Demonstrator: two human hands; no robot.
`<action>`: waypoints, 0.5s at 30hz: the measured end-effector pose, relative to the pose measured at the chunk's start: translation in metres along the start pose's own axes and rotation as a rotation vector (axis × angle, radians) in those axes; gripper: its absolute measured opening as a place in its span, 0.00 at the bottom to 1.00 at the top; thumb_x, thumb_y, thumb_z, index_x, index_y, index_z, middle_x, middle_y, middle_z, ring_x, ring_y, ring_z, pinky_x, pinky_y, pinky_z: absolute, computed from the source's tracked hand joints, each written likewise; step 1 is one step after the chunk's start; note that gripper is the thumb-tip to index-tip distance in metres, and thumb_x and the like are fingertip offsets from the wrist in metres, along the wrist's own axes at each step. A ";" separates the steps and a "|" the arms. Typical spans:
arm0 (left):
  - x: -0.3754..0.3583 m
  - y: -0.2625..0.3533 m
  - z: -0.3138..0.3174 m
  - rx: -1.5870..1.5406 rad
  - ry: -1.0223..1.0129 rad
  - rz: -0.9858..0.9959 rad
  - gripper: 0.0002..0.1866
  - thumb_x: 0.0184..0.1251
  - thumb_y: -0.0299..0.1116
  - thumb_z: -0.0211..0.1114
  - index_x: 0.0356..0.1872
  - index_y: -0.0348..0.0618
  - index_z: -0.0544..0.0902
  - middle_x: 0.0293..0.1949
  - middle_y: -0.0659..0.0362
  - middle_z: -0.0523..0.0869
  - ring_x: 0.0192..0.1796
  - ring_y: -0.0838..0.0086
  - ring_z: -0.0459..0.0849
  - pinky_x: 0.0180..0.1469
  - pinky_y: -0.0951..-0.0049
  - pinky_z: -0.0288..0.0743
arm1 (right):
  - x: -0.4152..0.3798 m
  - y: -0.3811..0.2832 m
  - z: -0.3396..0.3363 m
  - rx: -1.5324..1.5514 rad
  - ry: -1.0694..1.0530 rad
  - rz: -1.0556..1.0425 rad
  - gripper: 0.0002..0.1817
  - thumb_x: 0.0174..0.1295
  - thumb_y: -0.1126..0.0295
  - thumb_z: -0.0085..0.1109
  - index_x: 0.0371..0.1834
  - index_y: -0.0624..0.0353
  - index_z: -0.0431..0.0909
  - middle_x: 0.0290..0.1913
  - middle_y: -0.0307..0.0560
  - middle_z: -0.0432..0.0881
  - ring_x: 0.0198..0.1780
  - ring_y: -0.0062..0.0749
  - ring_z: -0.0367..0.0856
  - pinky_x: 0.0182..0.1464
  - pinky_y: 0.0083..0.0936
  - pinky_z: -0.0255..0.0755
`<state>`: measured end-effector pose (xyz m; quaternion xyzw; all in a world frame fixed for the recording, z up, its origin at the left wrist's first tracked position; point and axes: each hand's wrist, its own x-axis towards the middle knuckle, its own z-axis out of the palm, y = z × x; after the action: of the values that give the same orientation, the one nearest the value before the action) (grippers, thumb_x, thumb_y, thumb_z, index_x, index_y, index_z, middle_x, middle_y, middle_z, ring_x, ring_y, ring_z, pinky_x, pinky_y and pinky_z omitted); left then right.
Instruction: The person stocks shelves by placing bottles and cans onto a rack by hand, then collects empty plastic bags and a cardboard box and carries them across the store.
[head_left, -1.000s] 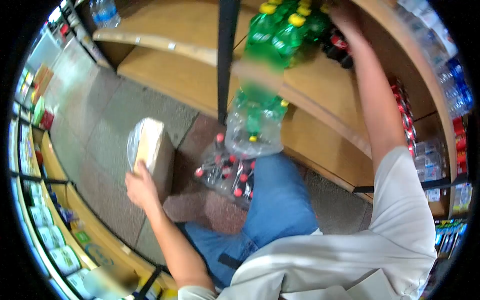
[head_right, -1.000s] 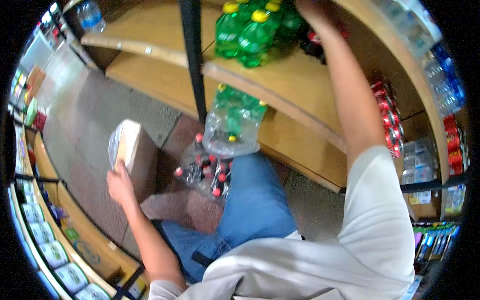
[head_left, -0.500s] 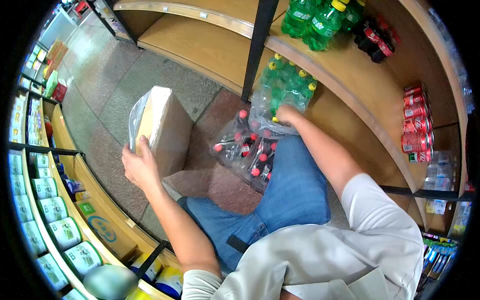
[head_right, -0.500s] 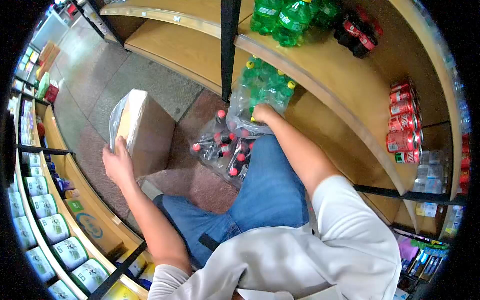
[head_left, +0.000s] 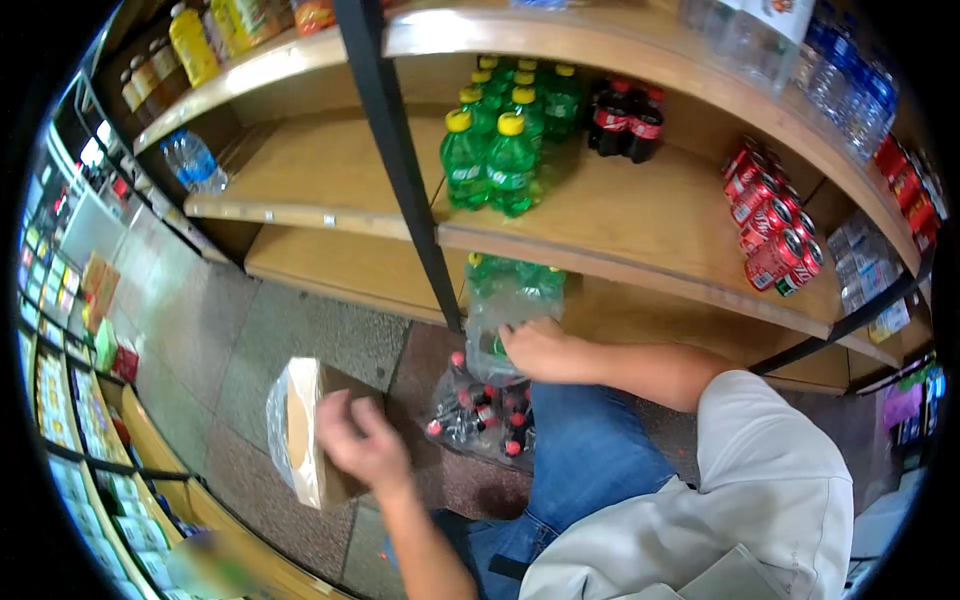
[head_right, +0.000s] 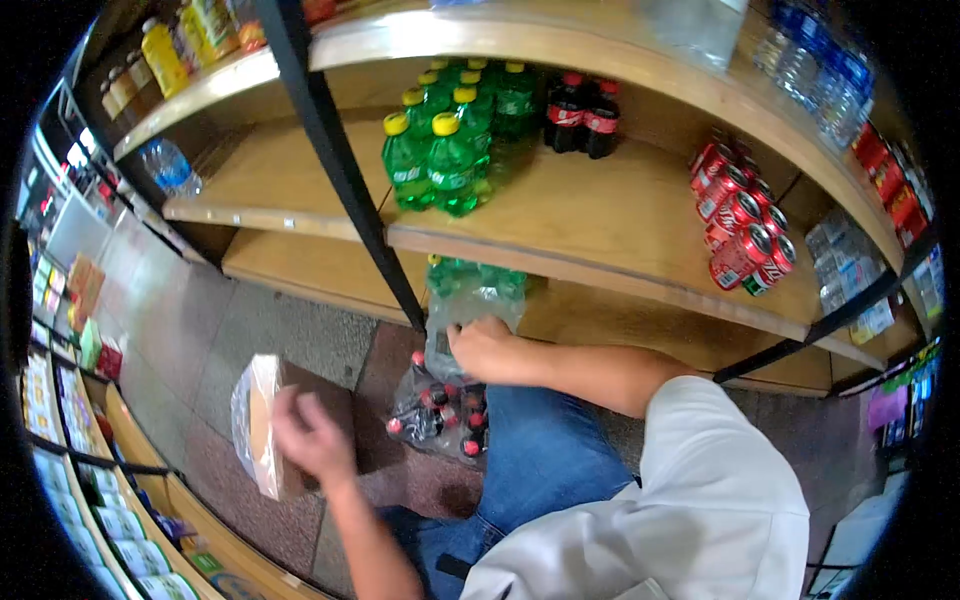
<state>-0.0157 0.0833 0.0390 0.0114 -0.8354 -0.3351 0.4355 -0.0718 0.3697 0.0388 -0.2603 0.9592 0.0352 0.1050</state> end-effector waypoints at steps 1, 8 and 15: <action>-0.003 0.029 0.016 -0.104 -0.136 0.012 0.14 0.60 0.27 0.69 0.46 0.34 0.81 0.46 0.48 0.83 0.52 0.53 0.80 0.59 0.56 0.73 | -0.020 -0.002 -0.014 0.016 0.124 -0.036 0.24 0.58 0.64 0.63 0.50 0.73 0.73 0.30 0.60 0.85 0.31 0.49 0.87 0.29 0.45 0.78; -0.086 0.078 0.106 -0.037 -0.939 0.337 0.43 0.59 0.46 0.71 0.74 0.44 0.63 0.70 0.44 0.70 0.72 0.43 0.64 0.69 0.42 0.58 | -0.087 0.076 -0.170 0.513 0.826 0.371 0.19 0.61 0.53 0.68 0.35 0.58 0.77 0.18 0.51 0.76 0.19 0.35 0.77 0.25 0.35 0.69; -0.109 0.051 0.118 0.088 -0.894 0.190 0.12 0.62 0.34 0.63 0.45 0.42 0.85 0.49 0.51 0.80 0.62 0.56 0.74 0.71 0.38 0.53 | 0.017 0.207 -0.205 0.087 0.819 0.647 0.36 0.65 0.41 0.56 0.59 0.66 0.75 0.59 0.65 0.78 0.60 0.57 0.78 0.62 0.43 0.72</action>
<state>-0.0206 0.2211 -0.0573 -0.1927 -0.9520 -0.2299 0.0601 -0.2282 0.5146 0.2378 0.0614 0.9535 -0.0789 -0.2844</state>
